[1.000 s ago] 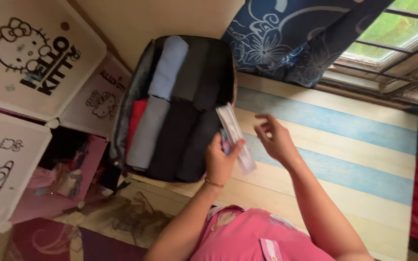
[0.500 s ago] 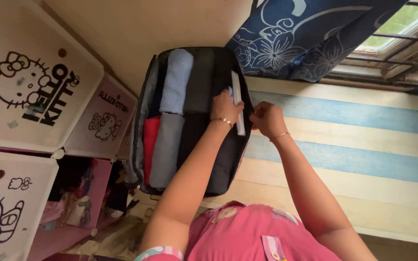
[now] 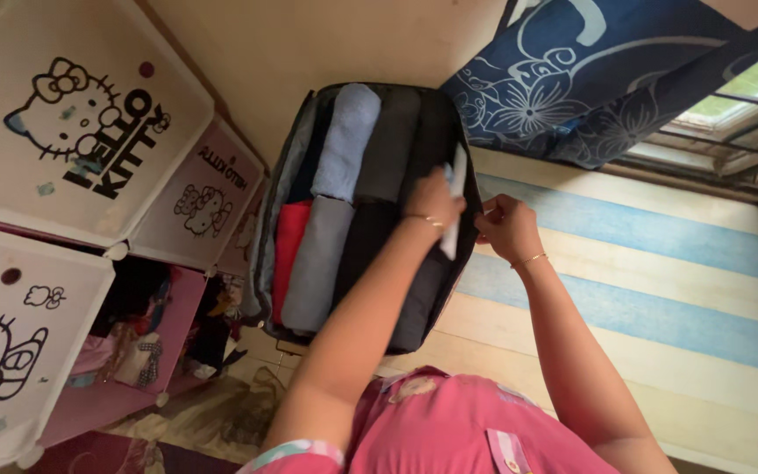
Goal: The person folds a gray shirt and a blue towel on a table, places them into a black organizer with other folded garments, and then zips up a patterned suitcase around the organizer.
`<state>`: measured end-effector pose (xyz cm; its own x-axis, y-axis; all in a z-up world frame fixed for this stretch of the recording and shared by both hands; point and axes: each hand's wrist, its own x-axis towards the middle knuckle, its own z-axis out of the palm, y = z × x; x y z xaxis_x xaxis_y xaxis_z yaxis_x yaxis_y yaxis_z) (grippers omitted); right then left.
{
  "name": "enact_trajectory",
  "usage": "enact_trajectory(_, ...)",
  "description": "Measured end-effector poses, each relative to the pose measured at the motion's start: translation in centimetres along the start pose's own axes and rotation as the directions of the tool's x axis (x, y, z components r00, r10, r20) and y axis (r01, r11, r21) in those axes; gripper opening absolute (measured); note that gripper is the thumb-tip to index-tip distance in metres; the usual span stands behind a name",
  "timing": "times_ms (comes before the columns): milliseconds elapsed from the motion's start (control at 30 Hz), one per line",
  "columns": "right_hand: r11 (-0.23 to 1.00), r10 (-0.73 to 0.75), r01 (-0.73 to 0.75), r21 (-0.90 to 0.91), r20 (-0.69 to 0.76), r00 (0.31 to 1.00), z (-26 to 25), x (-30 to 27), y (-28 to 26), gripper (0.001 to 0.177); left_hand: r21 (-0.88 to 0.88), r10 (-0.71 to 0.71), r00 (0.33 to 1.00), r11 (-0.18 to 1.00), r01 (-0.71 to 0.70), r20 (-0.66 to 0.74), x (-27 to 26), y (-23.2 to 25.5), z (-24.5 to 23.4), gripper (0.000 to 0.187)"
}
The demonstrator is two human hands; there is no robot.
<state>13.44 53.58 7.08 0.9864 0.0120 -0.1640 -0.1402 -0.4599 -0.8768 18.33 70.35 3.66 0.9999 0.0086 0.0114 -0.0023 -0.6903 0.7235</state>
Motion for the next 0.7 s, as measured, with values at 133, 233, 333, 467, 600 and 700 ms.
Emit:
enact_trajectory(133,0.999,-0.004,0.004,-0.039,0.009,1.000,-0.1,0.0,-0.4,0.016,-0.005,-0.105,0.973,0.994,0.106,-0.206,-4.0,-3.3,-15.0,0.040)
enact_trajectory(233,0.989,-0.027,0.029,-0.143,0.016,1.000,0.0,-0.3,-0.8,0.015,0.097,-0.298,0.892,0.932,0.348,-0.338,-6.5,-6.5,-22.5,0.035)
enact_trajectory(333,0.979,-0.063,0.067,-0.194,0.026,0.998,-0.1,-0.1,-1.2,0.014,0.217,-0.355,0.865,0.869,0.445,-0.354,-6.8,-8.9,-22.8,0.041)
enact_trajectory(467,0.977,-0.076,0.084,-0.196,0.047,0.996,-0.1,-0.1,-1.0,0.014,0.229,-0.364,0.899,0.879,0.417,-0.242,-6.1,-13.1,-20.0,0.046)
enact_trajectory(600,0.980,-0.071,0.080,-0.180,0.056,0.996,0.0,0.1,-0.9,0.015,0.301,-0.374,0.889,0.844,0.445,-0.265,-4.3,-17.7,-16.5,0.032)
enact_trajectory(700,0.974,-0.081,0.092,-0.209,0.061,0.995,-0.1,0.1,-0.6,0.015,0.306,-0.362,0.867,0.830,0.467,-0.342,-3.2,-20.3,-14.5,0.022)
